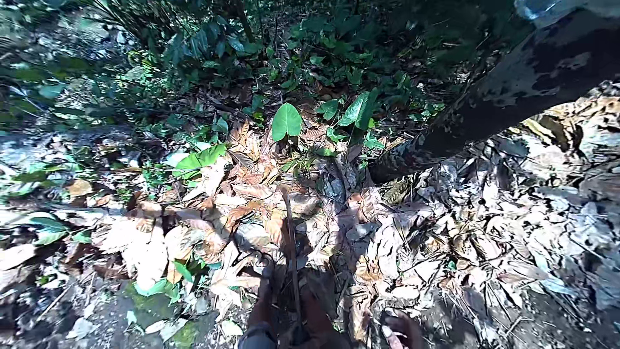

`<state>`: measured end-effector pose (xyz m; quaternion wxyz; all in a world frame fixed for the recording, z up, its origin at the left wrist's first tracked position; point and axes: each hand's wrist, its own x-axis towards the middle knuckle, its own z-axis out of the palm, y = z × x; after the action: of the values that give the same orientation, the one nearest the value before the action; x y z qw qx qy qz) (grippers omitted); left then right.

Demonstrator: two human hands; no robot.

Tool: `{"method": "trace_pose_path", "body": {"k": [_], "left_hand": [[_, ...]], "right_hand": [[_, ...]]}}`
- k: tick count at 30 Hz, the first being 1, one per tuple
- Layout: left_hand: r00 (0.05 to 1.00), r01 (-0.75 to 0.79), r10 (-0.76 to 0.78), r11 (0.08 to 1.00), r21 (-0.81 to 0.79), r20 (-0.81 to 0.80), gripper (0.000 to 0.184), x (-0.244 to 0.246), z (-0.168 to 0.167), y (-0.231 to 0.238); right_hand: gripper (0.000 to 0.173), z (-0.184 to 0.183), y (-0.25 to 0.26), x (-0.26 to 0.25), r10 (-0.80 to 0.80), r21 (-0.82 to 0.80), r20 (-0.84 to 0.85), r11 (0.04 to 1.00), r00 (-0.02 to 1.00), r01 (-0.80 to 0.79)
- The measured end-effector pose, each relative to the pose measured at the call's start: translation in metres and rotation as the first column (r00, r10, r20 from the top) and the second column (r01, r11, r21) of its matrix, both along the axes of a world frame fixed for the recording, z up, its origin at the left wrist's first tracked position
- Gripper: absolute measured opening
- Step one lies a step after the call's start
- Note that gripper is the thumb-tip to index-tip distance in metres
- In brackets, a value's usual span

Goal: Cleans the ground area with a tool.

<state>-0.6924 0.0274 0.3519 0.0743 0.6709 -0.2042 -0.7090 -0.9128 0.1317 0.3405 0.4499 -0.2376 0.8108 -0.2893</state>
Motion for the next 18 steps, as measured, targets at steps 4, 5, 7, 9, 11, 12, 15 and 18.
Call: {"method": "trace_pose_path", "body": {"k": [4,5,7,9,11,12,15,18], "left_hand": [[0.992,0.127,-0.127,0.991,-0.031,0.003,0.043,0.006,-0.049,0.042],[0.994,0.107,-0.106,0.988,-0.108,0.020,0.046,0.014,-0.077,0.061],[0.993,0.063,-0.033,0.963,-0.261,0.118,0.054,0.018,-0.104,0.072],[0.985,0.027,0.032,0.941,-0.338,0.168,0.059,0.009,-0.103,0.066],[0.987,0.043,0.004,0.955,-0.295,0.158,0.053,-0.004,-0.090,0.061],[0.990,0.071,-0.046,0.979,-0.190,0.133,0.046,-0.015,-0.073,0.062],[0.992,0.127,-0.127,0.983,0.134,-0.011,0.041,-0.043,-0.031,0.064],[0.995,0.083,-0.076,0.989,0.125,-0.065,0.037,-0.045,-0.034,0.070]], "right_hand": [[0.079,0.021,-0.068,-0.124,-0.044,-0.269,-0.394,0.961,0.918,-0.069],[0.086,0.033,-0.097,-0.154,-0.045,-0.319,-0.471,0.940,0.881,-0.122],[0.098,0.062,-0.161,-0.208,-0.071,-0.395,-0.578,0.896,0.813,-0.202],[0.109,0.094,-0.222,-0.244,-0.137,-0.458,-0.596,0.868,0.792,-0.194],[0.116,0.116,-0.272,-0.267,-0.207,-0.536,-0.541,0.832,0.815,-0.144],[0.117,0.118,-0.291,-0.273,-0.224,-0.550,-0.534,0.824,0.815,-0.134],[0.100,0.112,-0.316,-0.263,-0.229,-0.519,-0.534,0.849,0.814,-0.101],[0.056,0.107,-0.307,-0.250,-0.139,-0.470,-0.538,0.869,0.832,-0.159]]}}
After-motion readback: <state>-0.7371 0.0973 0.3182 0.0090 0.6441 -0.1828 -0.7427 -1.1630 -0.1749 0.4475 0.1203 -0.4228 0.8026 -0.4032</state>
